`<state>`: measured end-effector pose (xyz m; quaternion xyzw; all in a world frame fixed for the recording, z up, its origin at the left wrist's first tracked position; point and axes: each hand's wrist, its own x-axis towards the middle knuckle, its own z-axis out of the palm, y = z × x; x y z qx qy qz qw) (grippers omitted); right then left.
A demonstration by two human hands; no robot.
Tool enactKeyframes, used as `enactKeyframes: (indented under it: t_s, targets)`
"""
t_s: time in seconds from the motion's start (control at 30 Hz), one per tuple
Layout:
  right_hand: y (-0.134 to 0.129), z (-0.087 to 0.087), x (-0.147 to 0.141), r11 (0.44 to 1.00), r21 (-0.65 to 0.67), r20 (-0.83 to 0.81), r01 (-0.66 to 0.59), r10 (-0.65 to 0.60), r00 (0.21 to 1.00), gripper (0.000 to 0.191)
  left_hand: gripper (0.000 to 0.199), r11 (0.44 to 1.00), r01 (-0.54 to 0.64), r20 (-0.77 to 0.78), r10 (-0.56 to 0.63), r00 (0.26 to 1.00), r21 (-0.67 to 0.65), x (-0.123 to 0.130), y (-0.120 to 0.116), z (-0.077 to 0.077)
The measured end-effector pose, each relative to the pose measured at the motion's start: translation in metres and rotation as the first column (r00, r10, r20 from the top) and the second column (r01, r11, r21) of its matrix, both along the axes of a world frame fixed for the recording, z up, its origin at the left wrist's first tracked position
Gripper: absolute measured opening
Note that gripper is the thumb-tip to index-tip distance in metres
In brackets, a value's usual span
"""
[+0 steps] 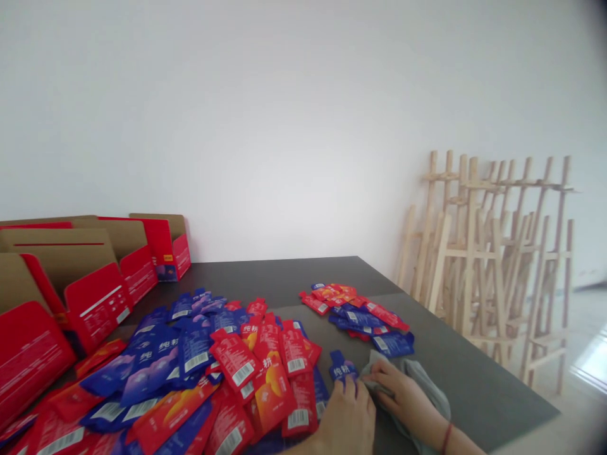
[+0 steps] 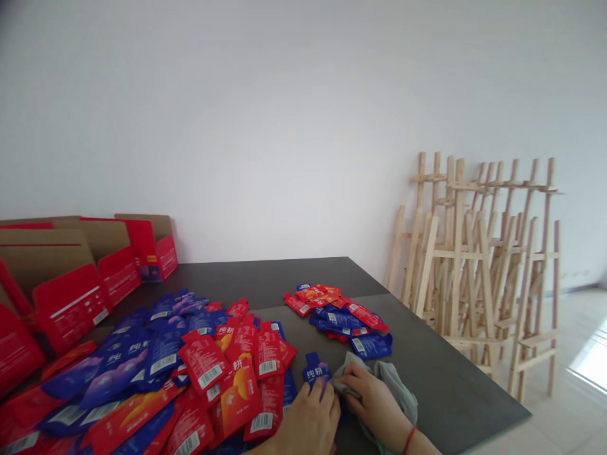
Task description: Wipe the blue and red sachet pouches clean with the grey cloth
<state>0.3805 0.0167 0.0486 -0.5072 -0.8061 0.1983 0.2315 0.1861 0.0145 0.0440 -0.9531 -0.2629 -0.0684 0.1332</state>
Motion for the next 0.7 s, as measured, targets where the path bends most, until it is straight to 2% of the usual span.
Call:
enactKeyframes:
  t_s: [0.07, 0.1, 0.17, 0.23, 0.27, 0.33, 0.4, 0.5, 0.57, 0.63, 0.7]
  targets:
    - [0.006, -0.005, 0.004, 0.993, 0.025, -0.01, 0.117, -0.116, 0.993, 0.032, 0.064, 0.993, -0.093, -0.058, 0.089, 0.994, -0.066, 0.011, 0.003, 0.007]
    - [0.01, -0.007, 0.005, 0.987, 0.035, -0.004, 0.155, -0.155, 0.988, 0.032, 0.064, 0.987, -0.135, -0.095, 0.127, 0.987, -0.081, 0.017, 0.004, 0.008]
    - [0.016, -0.013, 0.005, 0.981, 0.051, 0.016, 0.189, -0.19, 0.982, 0.032, 0.048, 0.981, -0.166, -0.174, 0.147, 0.974, -0.097, 0.027, 0.009, 0.009]
    - [0.018, -0.017, 0.005, 0.98, 0.063, 0.031, 0.188, -0.19, 0.981, 0.032, 0.023, 0.983, -0.142, -0.221, 0.113, 0.969, -0.12, 0.028, 0.013, 0.013]
    - [0.019, -0.019, 0.005, 0.981, 0.065, 0.033, 0.184, -0.187, 0.982, 0.033, 0.015, 0.983, -0.121, -0.224, 0.088, 0.971, -0.138, 0.024, 0.014, 0.018]
    - [0.017, -0.021, 0.005, 0.98, 0.066, 0.038, 0.185, -0.188, 0.981, 0.035, 0.011, 0.987, -0.086, -0.184, 0.06, 0.981, -0.133, 0.008, 0.012, 0.035]
    - [0.015, -0.02, 0.006, 0.974, 0.078, 0.049, 0.211, -0.216, 0.975, 0.038, 0.016, 0.994, -0.09, -0.112, 0.084, 0.99, -0.057, -0.022, 0.007, 0.059]
    - [0.015, -0.014, 0.002, 0.966, 0.094, 0.093, 0.243, -0.251, 0.963, 0.051, 0.042, 0.969, -0.234, -0.045, 0.238, 0.97, 0.076, -0.084, -0.003, 0.096]
    - [0.021, -0.005, -0.005, 0.965, 0.095, 0.161, 0.246, -0.259, 0.952, 0.062, 0.056, 0.926, -0.354, 0.023, 0.354, 0.935, 0.13, -0.133, -0.005, 0.112]
    - [0.035, 0.008, -0.015, 0.956, 0.101, 0.251, 0.276, -0.293, 0.923, 0.067, 0.059, 0.894, -0.423, 0.078, 0.416, 0.906, 0.144, -0.181, 0.0, 0.116]
    - [0.053, 0.022, -0.026, 0.935, 0.112, 0.334, 0.335, -0.353, 0.874, 0.06, 0.057, 0.864, -0.471, 0.178, 0.442, 0.879, 0.18, -0.224, 0.007, 0.107]
